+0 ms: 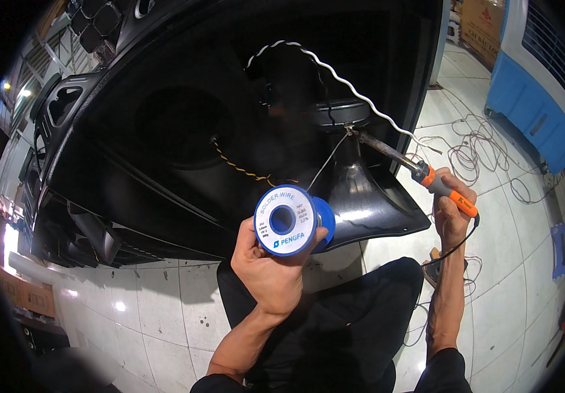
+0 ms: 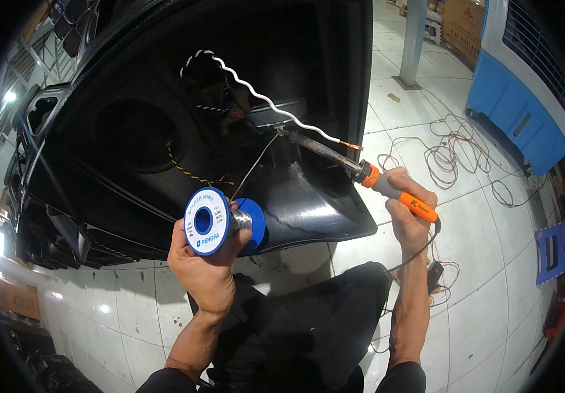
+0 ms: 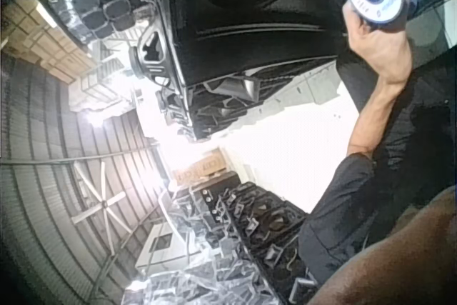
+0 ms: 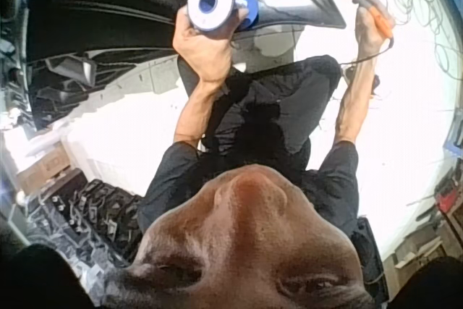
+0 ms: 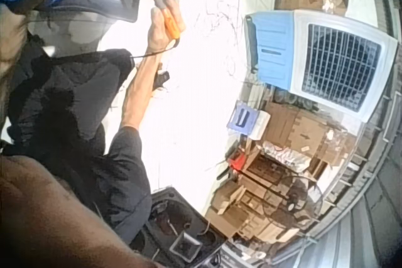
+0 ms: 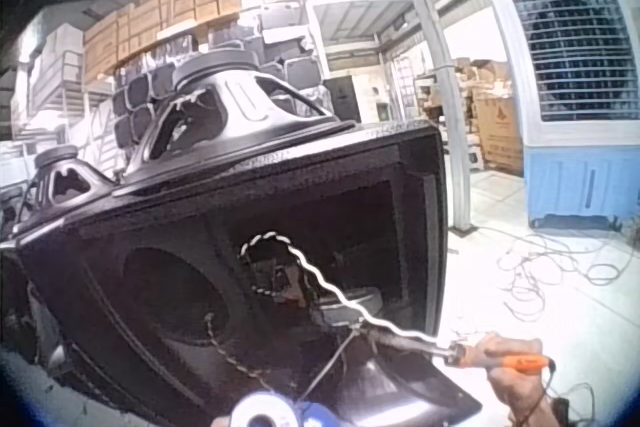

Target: The person sits on the floor and twists together the ends of several wires. They then use a soldering iron and solder wire to solder the connections on a black plastic housing, securing the wires in place.

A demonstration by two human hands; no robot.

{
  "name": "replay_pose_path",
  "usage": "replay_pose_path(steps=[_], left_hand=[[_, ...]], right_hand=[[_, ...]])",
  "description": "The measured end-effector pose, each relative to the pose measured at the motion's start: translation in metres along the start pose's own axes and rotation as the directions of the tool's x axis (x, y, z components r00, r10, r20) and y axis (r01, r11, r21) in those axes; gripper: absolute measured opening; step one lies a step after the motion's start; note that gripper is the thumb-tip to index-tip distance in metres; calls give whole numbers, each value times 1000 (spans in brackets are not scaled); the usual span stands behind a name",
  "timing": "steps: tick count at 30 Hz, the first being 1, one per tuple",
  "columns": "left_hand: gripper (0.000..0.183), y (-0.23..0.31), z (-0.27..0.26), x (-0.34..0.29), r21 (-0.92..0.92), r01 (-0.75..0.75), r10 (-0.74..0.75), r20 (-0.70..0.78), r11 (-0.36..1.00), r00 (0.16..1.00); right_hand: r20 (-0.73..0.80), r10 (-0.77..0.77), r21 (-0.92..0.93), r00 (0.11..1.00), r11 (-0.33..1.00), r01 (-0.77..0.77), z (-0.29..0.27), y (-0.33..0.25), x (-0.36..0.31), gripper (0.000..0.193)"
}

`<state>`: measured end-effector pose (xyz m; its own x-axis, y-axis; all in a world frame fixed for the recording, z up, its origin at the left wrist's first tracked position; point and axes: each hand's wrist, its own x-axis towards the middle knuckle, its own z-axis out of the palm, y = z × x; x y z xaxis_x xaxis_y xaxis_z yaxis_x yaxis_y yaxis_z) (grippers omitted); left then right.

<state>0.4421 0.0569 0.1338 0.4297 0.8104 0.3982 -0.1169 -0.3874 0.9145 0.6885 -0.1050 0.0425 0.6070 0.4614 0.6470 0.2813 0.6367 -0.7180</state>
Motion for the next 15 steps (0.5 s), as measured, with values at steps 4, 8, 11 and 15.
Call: replay_pose_path(steps=[4,8,11,15], left_hand=[[48,-1,2,0,17,3,-3,-7,1000,1000],[47,-5,3,0,-2,-3,3,-2,1000,1000],[46,-6,4,0,-1,4,-4,-3,1000,1000],[45,-5,5,0,5,-8,8,3,1000,1000]], right_hand=[[-4,-2,-7,1000,1000,2,0,-1,0,44],[-8,1,-23,1000,1000,-1,0,-2,0,43],[-17,15,-30,1000,999,-15,1,-3,0,43],[-16,18,-45,1000,999,-19,0,-3,0,42]])
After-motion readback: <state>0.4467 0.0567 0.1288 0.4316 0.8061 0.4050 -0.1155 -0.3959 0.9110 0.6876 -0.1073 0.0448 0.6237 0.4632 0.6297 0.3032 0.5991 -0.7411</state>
